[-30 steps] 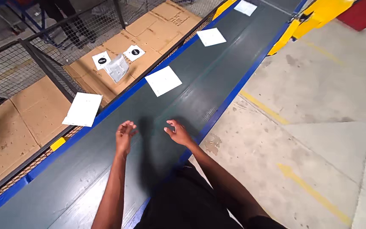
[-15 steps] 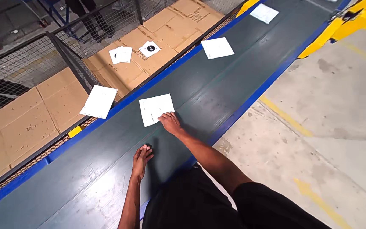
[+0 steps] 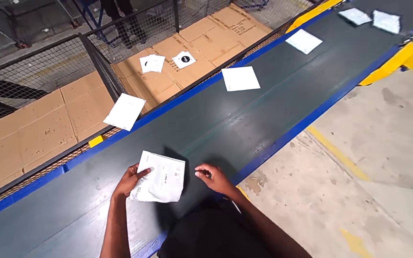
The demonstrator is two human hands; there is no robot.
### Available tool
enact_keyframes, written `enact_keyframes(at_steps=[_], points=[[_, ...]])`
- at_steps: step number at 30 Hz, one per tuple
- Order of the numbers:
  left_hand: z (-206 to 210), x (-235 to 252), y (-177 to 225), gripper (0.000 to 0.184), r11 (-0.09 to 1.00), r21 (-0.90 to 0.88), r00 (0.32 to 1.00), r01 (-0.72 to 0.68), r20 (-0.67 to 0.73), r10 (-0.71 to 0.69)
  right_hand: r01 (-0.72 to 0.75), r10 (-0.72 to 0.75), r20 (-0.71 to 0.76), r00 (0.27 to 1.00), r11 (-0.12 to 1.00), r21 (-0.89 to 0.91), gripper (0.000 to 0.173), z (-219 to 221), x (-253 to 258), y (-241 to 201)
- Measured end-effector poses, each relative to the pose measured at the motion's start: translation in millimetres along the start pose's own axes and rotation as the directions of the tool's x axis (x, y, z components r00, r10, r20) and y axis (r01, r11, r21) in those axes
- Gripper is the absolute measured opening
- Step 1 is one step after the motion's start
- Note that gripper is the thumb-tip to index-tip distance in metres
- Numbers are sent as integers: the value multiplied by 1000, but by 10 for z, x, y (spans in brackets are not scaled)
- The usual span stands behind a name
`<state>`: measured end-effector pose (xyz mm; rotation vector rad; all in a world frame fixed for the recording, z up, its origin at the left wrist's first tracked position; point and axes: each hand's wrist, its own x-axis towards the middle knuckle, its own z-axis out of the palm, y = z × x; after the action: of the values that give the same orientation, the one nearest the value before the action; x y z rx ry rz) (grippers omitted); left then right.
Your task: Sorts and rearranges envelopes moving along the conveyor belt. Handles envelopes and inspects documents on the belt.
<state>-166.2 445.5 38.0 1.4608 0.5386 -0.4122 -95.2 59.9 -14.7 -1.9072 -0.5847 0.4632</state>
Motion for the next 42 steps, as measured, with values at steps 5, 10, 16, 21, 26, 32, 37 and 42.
enact_keyframes(at_steps=[5, 10, 16, 21, 26, 32, 37, 42], points=[[-41, 142, 345, 19, 977, -63, 966, -203, -177, 190, -70, 68, -126, 990, 998, -7, 25, -128, 21, 53], [203, 1048, 1121, 70, 702, -511, 853, -497, -141, 502, -27, 28, -37, 999, 999, 24, 25, -2, 4, 17], [951, 1439, 1201, 45, 879, -381, 956, -288, -162, 243, -96, 73, -110, 991, 971, -220, 33, -329, 405, 178], [1615, 952, 157, 35, 960, -274, 998, -51, 17, 58, -248, 82, -377, 923, 875, -415, 46, -974, 1580, 768], [1666, 512, -491, 37, 943, -325, 997, 77, 18, -75, -336, 148, -333, 931, 698, -632, 43, -1073, 2258, 1103], [1411, 490, -596, 51, 834, -550, 983, 42, -125, -132, 65, -47, 46, 998, 824, -562, 32, -105, 1502, 383], [1041, 489, -536, 29, 891, -439, 889, -112, -445, -108, 138, -118, 268, 956, 989, -57, 36, 687, 350, -198], [-190, 445, 92, 27, 859, -252, 695, -446, -702, 155, 30, -47, 249, 967, 997, 71, 32, 283, 254, -152]])
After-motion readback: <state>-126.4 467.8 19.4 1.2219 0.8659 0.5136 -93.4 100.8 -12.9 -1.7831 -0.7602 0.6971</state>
